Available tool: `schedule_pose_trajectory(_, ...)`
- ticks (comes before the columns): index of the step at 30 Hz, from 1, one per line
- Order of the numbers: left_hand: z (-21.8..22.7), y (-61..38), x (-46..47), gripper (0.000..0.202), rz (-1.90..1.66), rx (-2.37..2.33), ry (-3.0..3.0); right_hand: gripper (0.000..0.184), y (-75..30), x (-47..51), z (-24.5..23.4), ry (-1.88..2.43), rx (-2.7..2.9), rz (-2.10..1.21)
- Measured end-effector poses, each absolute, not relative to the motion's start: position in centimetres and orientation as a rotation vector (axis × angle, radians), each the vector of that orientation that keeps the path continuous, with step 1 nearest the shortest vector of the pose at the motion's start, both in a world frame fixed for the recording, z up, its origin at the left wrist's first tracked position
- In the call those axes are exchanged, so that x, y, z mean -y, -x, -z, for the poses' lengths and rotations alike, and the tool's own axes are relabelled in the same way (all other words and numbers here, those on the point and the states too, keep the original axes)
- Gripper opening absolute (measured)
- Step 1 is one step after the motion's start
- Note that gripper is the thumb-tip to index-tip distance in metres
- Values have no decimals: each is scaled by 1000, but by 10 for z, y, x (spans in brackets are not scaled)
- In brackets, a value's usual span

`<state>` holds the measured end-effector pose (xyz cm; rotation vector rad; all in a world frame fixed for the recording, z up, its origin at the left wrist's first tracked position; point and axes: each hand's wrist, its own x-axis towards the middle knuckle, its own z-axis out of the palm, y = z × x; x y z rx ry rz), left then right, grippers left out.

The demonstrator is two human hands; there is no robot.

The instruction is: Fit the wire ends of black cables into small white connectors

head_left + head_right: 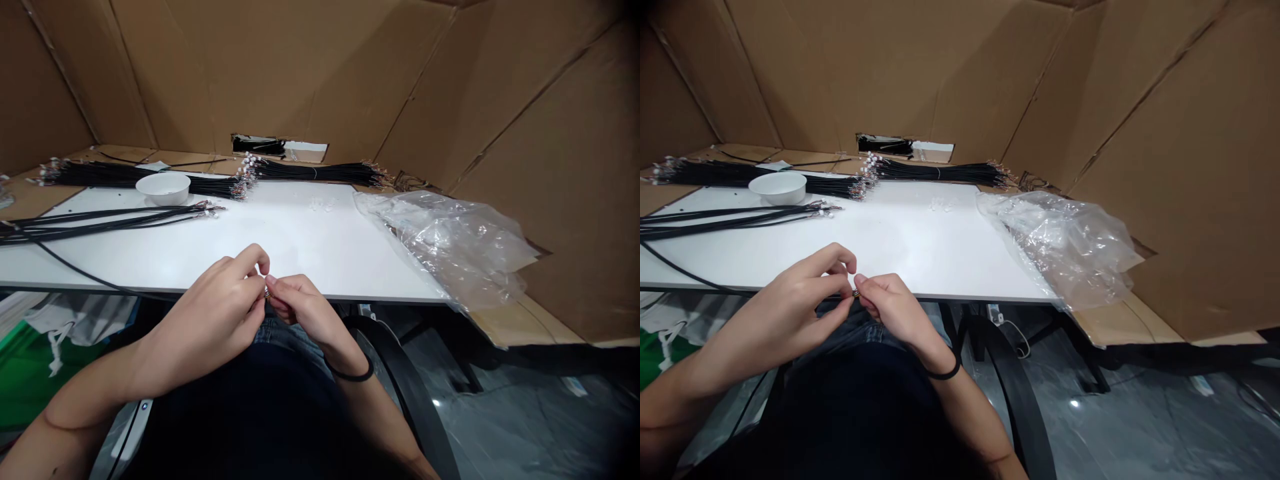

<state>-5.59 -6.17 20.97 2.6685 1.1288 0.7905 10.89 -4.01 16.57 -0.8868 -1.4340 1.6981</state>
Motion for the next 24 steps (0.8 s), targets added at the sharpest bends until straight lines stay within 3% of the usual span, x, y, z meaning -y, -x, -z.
schedule_pose_trajectory(11, -209, 58, 53, 19, -851, -1170, -2585, 53, -111, 43, -167, 1051, 1651, -1318)
schedule_pose_trajectory(24, -217, 59, 56, 12, -1055, -1086, -2517, 57, -107, 46, -169, 739, 1325, -1519)
